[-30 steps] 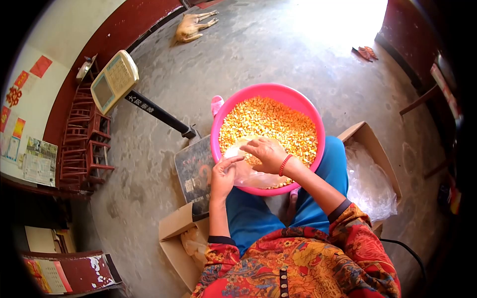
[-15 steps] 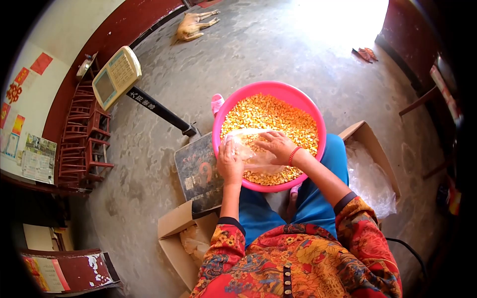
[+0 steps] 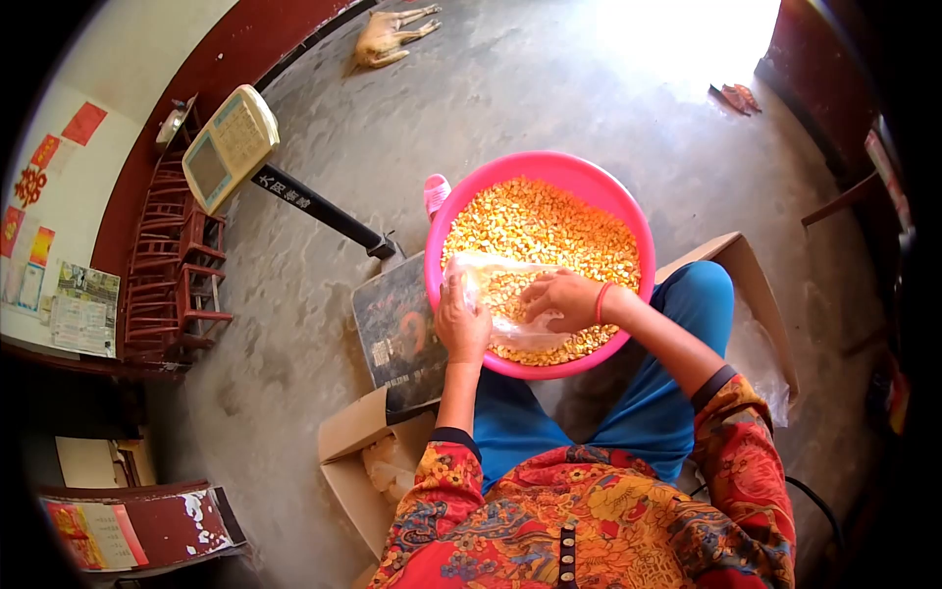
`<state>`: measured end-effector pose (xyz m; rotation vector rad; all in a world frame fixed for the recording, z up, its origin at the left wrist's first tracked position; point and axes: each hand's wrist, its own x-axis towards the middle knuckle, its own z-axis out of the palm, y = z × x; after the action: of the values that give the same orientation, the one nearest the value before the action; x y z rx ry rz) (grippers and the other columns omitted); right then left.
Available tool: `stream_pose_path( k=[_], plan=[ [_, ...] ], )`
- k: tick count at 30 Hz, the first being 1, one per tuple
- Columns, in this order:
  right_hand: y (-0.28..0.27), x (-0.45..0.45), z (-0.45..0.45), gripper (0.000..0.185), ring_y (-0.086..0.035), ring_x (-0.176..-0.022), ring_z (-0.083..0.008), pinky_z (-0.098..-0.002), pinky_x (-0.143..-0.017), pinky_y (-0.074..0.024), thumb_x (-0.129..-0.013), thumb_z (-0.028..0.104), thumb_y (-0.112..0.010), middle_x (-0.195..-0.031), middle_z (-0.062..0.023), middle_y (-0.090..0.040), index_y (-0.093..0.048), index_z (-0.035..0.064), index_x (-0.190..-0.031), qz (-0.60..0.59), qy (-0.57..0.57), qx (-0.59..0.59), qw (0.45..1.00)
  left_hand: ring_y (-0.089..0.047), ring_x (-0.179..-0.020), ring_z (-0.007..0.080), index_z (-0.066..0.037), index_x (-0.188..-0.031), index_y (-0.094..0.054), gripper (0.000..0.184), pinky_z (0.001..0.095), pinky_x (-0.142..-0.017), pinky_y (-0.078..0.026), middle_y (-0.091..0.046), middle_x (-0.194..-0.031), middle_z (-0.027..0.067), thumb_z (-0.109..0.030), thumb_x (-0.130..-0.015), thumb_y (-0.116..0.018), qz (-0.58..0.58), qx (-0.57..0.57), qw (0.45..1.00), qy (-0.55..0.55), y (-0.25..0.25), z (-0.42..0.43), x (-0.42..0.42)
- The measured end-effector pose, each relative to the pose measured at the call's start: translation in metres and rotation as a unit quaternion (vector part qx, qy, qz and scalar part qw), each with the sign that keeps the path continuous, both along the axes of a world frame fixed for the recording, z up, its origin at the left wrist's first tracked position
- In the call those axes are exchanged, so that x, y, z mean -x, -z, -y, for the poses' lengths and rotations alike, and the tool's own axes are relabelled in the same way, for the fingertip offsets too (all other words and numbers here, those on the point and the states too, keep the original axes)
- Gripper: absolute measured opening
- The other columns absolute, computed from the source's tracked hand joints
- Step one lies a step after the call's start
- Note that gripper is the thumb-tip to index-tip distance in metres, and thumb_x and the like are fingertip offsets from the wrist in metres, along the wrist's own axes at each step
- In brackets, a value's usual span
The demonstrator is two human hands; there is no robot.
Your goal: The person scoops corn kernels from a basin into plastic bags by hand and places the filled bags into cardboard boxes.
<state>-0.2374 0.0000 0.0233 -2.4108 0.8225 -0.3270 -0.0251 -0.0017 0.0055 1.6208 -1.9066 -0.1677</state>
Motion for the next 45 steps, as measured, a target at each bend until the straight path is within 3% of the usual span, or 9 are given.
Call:
stream_pose_path(
  k=[4,6,11,23,27,30,34,39,45],
  plan=[
    [-0.036,0.015,0.034,0.023,-0.061,-0.079,-0.0211,-0.031,-0.073,-0.0488,-0.076,0.007,-0.059,-0.087,-0.0092,-0.064,-0.064,0.0101,-0.098,0.154,0.091,-0.161,0.971,-0.05,-0.107,0.0301,-0.006,-0.12,-0.046,0.058,0.0369,-0.085,-0.044,-0.049,-0.124,0.0086,-0.004,-0.062,-0.054,0.003,-0.001,0.999,0.041,-0.015,-0.002,0.01],
    [-0.018,0.022,0.066,0.019,-0.062,-0.079,-0.0212,-0.0311,-0.071,-0.0492,-0.078,0.006,-0.057,-0.088,-0.0112,-0.065,-0.064,0.0069,-0.095,0.239,0.152,-0.035,0.958,-0.05,-0.107,0.0301,-0.005,-0.118,-0.048,0.056,0.0367,-0.086,-0.044,-0.049,-0.123,0.0096,-0.005,-0.063,-0.055,-0.004,0.016,0.998,0.066,-0.017,-0.001,0.009],
    [0.042,0.031,0.097,0.039,-0.047,-0.106,-0.033,-0.0406,-0.09,-0.0381,-0.081,0.023,-0.05,-0.113,-0.0157,-0.05,-0.049,0.0147,-0.119,0.038,0.328,0.021,0.944,-0.051,-0.106,0.0308,-0.003,-0.113,-0.053,0.049,0.0361,-0.088,-0.043,-0.051,-0.119,0.0141,-0.012,-0.066,-0.062,-0.041,0.035,0.994,0.099,-0.015,-0.004,0.005],
    [0.052,0.019,0.081,0.025,-0.057,-0.077,-0.0331,-0.0414,-0.069,-0.0474,-0.082,0.032,-0.053,-0.085,-0.0162,-0.056,-0.057,0.0119,-0.096,0.011,0.314,0.046,0.948,-0.055,-0.101,0.0309,-0.008,-0.108,-0.06,0.033,0.0351,-0.086,-0.044,-0.057,-0.108,0.0165,-0.005,-0.075,-0.058,-0.083,0.03,0.992,0.088,0.002,0.0,-0.001],
    [0.069,0.016,0.098,0.024,-0.057,-0.059,-0.0224,-0.0355,-0.055,-0.0464,-0.085,0.028,-0.052,-0.064,-0.0091,-0.057,-0.059,0.0063,-0.091,0.282,0.408,-0.101,0.862,-0.054,-0.103,0.0308,-0.006,-0.111,-0.058,0.036,0.0352,-0.087,-0.043,-0.056,-0.113,0.0171,-0.008,-0.075,-0.058,-0.076,0.031,0.993,0.089,-0.001,0.0,0.002],
    [0.011,0.02,0.09,0.018,-0.036,-0.041,-0.0042,-0.0192,-0.035,-0.0266,-0.089,0.025,-0.049,-0.065,0.0007,-0.05,-0.058,0.0099,-0.089,0.464,0.361,-0.462,0.664,-0.051,-0.108,0.0293,-0.004,-0.114,-0.055,0.04,0.0341,-0.091,-0.041,-0.053,-0.117,0.0161,-0.008,-0.075,-0.059,-0.063,0.01,0.995,0.077,-0.008,-0.002,0.006],
    [-0.031,-0.004,0.068,0.02,-0.032,-0.039,-0.0028,-0.0171,-0.034,-0.0222,-0.091,0.028,-0.045,-0.068,0.0009,-0.05,-0.057,0.0117,-0.092,0.525,0.246,-0.494,0.648,-0.048,-0.113,0.029,-0.002,-0.116,-0.053,0.043,0.0339,-0.094,-0.038,-0.052,-0.12,0.0158,-0.01,-0.075,-0.06,-0.06,-0.02,0.996,0.059,-0.006,-0.003,0.005],
    [-0.03,-0.046,0.041,0.02,-0.034,-0.042,-0.0028,-0.0169,-0.035,-0.0232,-0.089,0.029,-0.047,-0.066,0.0025,-0.047,-0.057,0.0117,-0.09,0.485,0.172,-0.523,0.68,-0.049,-0.112,0.0305,0.0,-0.114,-0.053,0.041,0.0352,-0.092,-0.04,-0.052,-0.119,0.0181,-0.01,-0.075,-0.059,-0.019,-0.012,0.998,0.052,-0.001,-0.002,0.004],
    [-0.004,-0.038,0.042,0.017,-0.058,-0.07,-0.0118,-0.0256,-0.066,-0.0466,-0.081,0.019,-0.056,-0.078,-0.004,-0.063,-0.065,0.0069,-0.089,0.26,0.144,-0.237,0.925,-0.052,-0.107,0.0308,0.001,-0.112,-0.054,0.039,0.0351,-0.089,-0.042,-0.054,-0.116,0.0171,-0.01,-0.075,-0.059,-0.029,0.009,0.998,0.057,-0.004,-0.001,0.007]
  ],
)
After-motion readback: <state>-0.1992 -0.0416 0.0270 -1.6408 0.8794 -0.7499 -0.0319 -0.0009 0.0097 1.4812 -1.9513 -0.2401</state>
